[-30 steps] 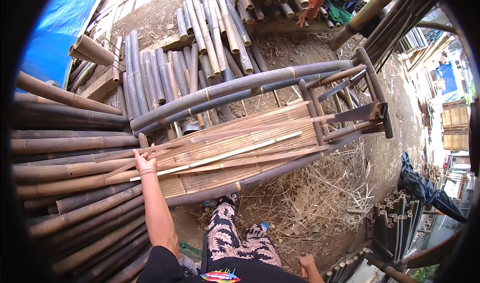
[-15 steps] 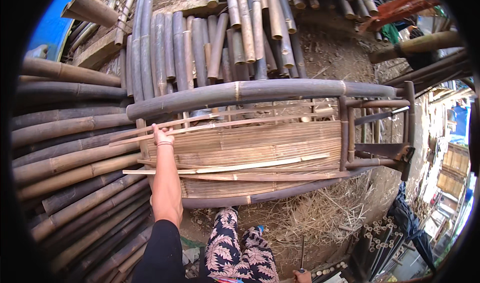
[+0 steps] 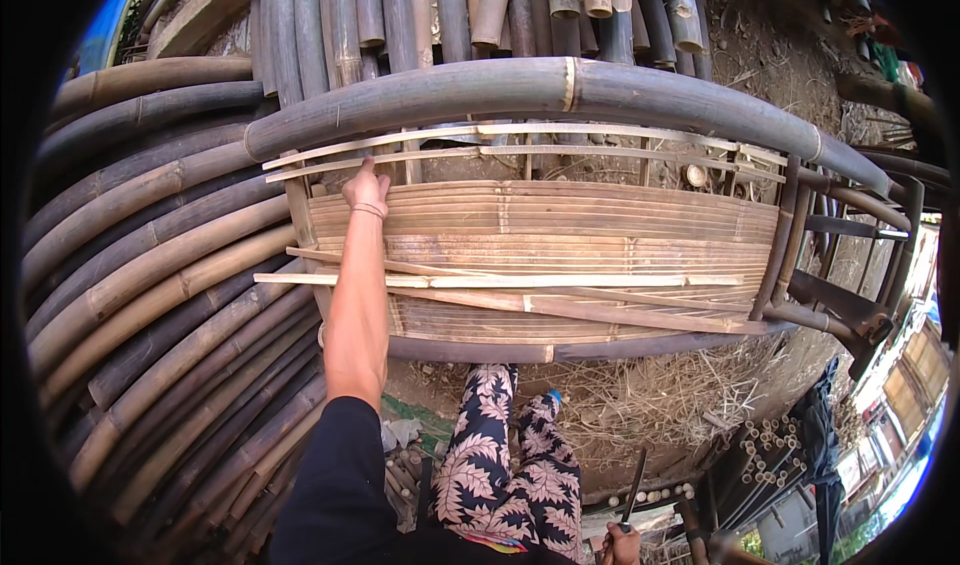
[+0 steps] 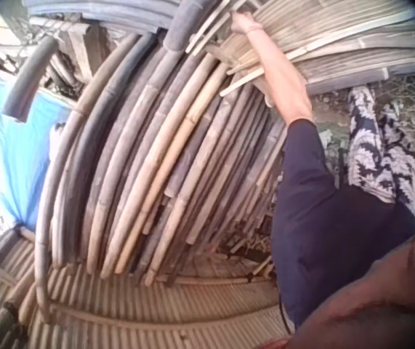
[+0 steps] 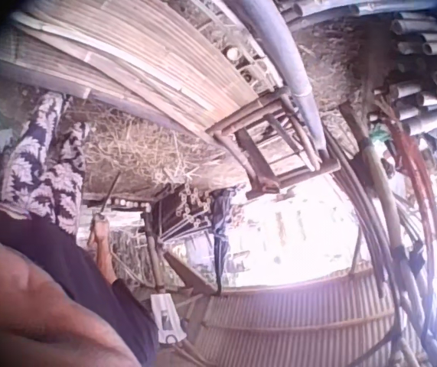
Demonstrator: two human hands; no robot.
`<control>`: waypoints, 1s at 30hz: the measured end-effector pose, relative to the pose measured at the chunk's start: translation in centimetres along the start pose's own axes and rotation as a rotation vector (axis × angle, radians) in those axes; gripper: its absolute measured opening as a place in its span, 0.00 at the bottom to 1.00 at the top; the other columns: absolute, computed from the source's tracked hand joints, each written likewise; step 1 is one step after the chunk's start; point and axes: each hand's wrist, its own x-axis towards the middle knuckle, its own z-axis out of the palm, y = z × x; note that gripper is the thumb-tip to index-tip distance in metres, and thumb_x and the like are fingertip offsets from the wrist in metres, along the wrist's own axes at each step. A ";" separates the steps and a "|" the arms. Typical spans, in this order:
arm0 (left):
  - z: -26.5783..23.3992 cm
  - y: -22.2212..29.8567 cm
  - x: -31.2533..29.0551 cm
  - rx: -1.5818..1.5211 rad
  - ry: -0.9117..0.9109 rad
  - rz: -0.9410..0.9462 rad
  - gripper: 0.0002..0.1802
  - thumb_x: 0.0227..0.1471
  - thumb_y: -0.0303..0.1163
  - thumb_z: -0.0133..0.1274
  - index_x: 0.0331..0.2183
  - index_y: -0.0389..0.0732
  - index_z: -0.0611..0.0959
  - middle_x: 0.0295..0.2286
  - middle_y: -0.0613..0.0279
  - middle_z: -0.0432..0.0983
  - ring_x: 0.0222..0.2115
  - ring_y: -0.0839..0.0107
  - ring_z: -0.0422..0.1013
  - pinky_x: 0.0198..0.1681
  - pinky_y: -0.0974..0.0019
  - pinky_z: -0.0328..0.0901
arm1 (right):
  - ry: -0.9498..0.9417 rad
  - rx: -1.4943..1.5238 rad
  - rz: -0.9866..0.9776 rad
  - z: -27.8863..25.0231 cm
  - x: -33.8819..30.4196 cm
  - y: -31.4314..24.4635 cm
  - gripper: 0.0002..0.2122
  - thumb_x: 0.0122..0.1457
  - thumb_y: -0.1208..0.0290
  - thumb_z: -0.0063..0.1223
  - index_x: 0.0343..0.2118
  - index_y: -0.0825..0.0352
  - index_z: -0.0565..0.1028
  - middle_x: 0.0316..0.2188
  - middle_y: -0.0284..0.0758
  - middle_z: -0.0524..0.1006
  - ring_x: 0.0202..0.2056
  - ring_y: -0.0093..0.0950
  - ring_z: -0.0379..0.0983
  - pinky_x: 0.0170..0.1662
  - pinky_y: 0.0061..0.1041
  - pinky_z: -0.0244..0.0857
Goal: The person uses a machete to shave and smooth thin bamboo strips, holding them against a bamboo furniture frame while working.
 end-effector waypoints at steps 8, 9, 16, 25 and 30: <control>-6.8 -8.8 -20.1 1.370 -0.943 1.146 0.16 0.46 0.40 0.61 0.36 0.43 0.77 0.35 0.58 0.69 0.40 0.61 0.66 0.44 0.58 0.64 | -0.039 0.525 0.060 2.7 1.5 3.6 0.09 0.54 0.71 0.59 0.27 0.68 0.70 0.15 0.34 0.69 0.12 0.26 0.66 0.13 0.27 0.65; -7.1 -9.3 -20.1 1.434 -0.950 1.140 0.17 0.46 0.40 0.61 0.36 0.43 0.76 0.36 0.58 0.68 0.42 0.60 0.65 0.45 0.57 0.63 | -0.059 0.543 0.055 2.9 1.6 3.7 0.10 0.54 0.70 0.60 0.28 0.68 0.69 0.16 0.34 0.70 0.13 0.26 0.67 0.14 0.27 0.65; -6.1 -11.1 -18.7 1.519 -1.038 1.274 0.11 0.50 0.37 0.56 0.36 0.44 0.77 0.34 0.61 0.72 0.41 0.60 0.69 0.42 0.57 0.68 | -0.051 0.556 0.016 4.3 1.6 6.5 0.11 0.56 0.70 0.60 0.26 0.69 0.69 0.15 0.33 0.70 0.13 0.23 0.67 0.15 0.23 0.63; -11.2 -5.5 -36.3 1.206 -0.983 1.542 0.10 0.55 0.38 0.51 0.32 0.42 0.77 0.26 0.58 0.71 0.25 0.57 0.71 0.29 0.56 0.66 | 0.392 0.041 -0.475 4.0 1.4 5.1 0.15 0.46 0.69 0.59 0.35 0.71 0.73 0.26 0.45 0.76 0.32 0.44 0.74 0.38 0.39 0.66; -18.3 -7.5 -52.4 1.225 -1.214 1.665 0.13 0.54 0.43 0.50 0.30 0.44 0.80 0.26 0.63 0.73 0.24 0.67 0.70 0.28 0.62 0.65 | 0.951 -0.029 -1.392 -2.9 -3.4 -1.6 0.21 0.44 0.72 0.56 0.45 0.69 0.72 0.49 0.45 0.72 0.56 0.44 0.63 0.60 0.44 0.52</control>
